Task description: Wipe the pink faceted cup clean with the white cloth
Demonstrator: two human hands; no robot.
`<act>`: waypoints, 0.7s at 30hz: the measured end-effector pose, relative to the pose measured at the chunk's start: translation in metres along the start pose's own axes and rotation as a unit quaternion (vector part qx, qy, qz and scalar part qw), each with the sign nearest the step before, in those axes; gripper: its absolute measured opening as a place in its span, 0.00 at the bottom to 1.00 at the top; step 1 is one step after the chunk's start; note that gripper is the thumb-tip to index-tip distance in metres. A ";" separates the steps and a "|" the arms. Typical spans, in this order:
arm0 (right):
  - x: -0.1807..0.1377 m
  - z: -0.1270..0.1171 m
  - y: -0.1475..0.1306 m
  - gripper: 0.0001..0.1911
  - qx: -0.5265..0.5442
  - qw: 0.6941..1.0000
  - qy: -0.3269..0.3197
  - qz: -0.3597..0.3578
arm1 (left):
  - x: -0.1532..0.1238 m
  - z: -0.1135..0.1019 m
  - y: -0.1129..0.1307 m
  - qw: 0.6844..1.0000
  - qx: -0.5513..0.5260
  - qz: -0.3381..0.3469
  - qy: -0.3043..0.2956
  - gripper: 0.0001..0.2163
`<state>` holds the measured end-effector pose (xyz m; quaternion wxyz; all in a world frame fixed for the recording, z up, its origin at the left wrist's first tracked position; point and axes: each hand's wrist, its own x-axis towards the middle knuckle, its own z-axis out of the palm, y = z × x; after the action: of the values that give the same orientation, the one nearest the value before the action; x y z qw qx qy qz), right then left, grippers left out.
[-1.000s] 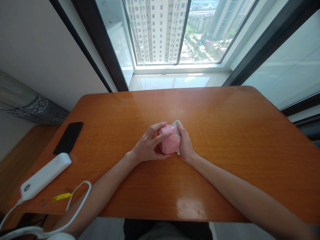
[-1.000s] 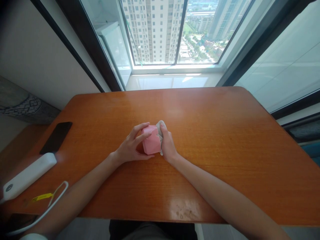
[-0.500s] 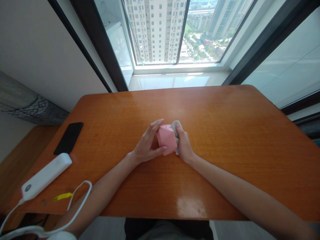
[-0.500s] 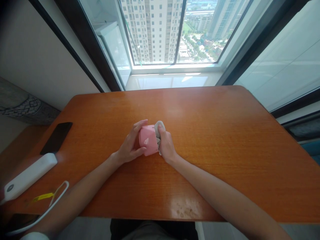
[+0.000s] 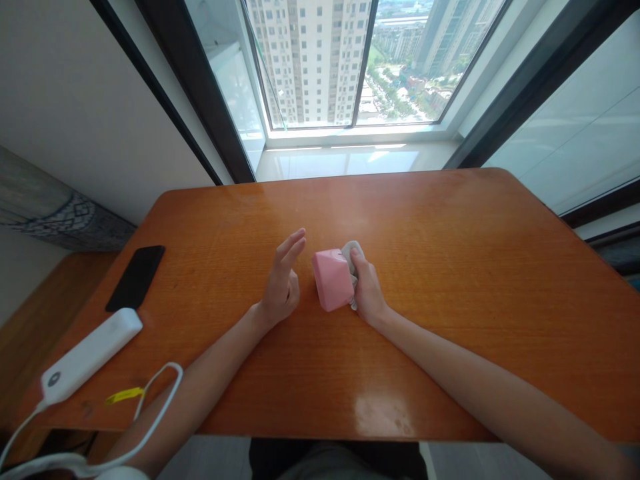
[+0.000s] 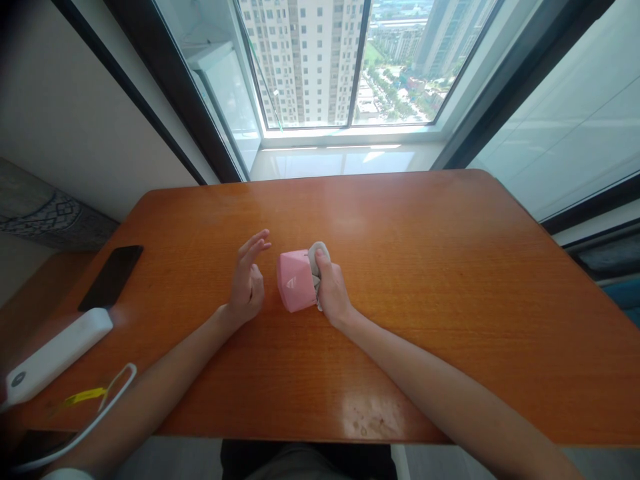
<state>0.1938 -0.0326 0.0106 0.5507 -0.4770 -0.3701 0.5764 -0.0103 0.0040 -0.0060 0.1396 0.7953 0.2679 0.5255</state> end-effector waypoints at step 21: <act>0.014 -0.002 0.005 0.26 0.154 0.986 0.021 0.058 | 0.007 0.001 -0.001 0.970 0.055 0.140 -0.193 0.41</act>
<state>0.1947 -0.0198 0.0031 0.5908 -0.4189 -0.2371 0.6475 -0.0079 0.0086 -0.0019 0.0699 0.9179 0.1500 0.3607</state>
